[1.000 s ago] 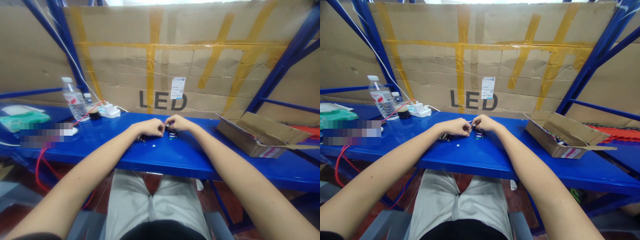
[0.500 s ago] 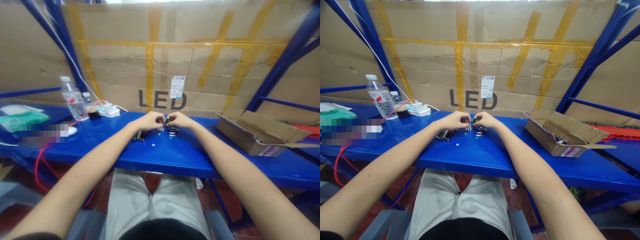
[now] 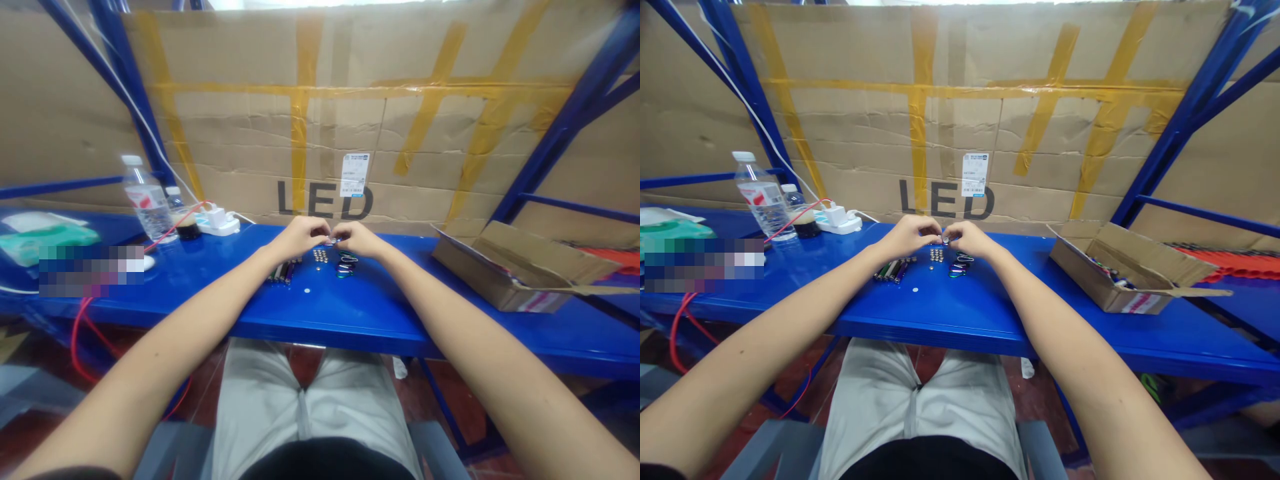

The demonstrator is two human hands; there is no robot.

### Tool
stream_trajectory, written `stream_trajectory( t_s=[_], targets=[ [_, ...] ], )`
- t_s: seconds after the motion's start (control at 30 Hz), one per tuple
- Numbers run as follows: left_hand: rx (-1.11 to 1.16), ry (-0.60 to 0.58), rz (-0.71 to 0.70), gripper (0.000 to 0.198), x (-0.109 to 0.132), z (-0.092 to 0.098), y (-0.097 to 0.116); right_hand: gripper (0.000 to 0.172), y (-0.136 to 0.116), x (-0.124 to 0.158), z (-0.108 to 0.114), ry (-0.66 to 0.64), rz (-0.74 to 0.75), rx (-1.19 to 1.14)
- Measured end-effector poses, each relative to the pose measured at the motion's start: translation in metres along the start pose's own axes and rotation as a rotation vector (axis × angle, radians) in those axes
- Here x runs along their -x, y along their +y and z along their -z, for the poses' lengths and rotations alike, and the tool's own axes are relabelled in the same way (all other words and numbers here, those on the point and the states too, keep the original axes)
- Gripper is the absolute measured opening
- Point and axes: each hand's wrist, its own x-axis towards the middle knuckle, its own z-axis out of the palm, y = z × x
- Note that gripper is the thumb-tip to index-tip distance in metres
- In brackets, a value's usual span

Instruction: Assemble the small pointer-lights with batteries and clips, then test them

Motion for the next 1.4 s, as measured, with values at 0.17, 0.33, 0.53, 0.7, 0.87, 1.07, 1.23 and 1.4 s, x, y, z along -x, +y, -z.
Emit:
stream_trajectory(
  t_s=[0.17, 0.33, 0.53, 0.7, 0.87, 1.07, 1.23, 1.4],
  targets=[
    [-0.049, 0.003, -0.072, 0.005, 0.000, -0.005, 0.000, 0.015, -0.001, 0.001, -0.001, -0.011, 0.012, -0.040],
    [-0.137, 0.013, -0.100, 0.005, 0.000, -0.005, -0.005, 0.018, -0.002, 0.000, -0.002, -0.035, -0.006, -0.082],
    [-0.204, 0.050, -0.107, 0.007, -0.001, -0.004, -0.010, 0.022, -0.005, 0.002, 0.000, -0.016, -0.034, -0.093],
    [-0.150, 0.088, -0.068, 0.012, -0.002, -0.004, -0.008, 0.024, -0.007, 0.002, 0.000, -0.023, -0.043, -0.126],
    [-0.139, 0.149, -0.036, 0.017, -0.003, -0.005, -0.006, 0.028, -0.007, 0.000, 0.000, 0.015, -0.067, -0.156],
    [-0.094, 0.181, 0.070, 0.009, -0.003, -0.005, 0.000, 0.027, -0.008, 0.000, -0.002, 0.056, -0.059, -0.151],
    [-0.008, 0.176, 0.130, 0.007, -0.003, -0.005, 0.000, 0.024, -0.008, 0.001, -0.003, 0.073, -0.039, -0.138],
    [0.017, 0.164, 0.105, 0.009, -0.002, -0.004, 0.000, 0.024, -0.008, 0.001, -0.003, 0.085, -0.039, -0.156]
  ],
)
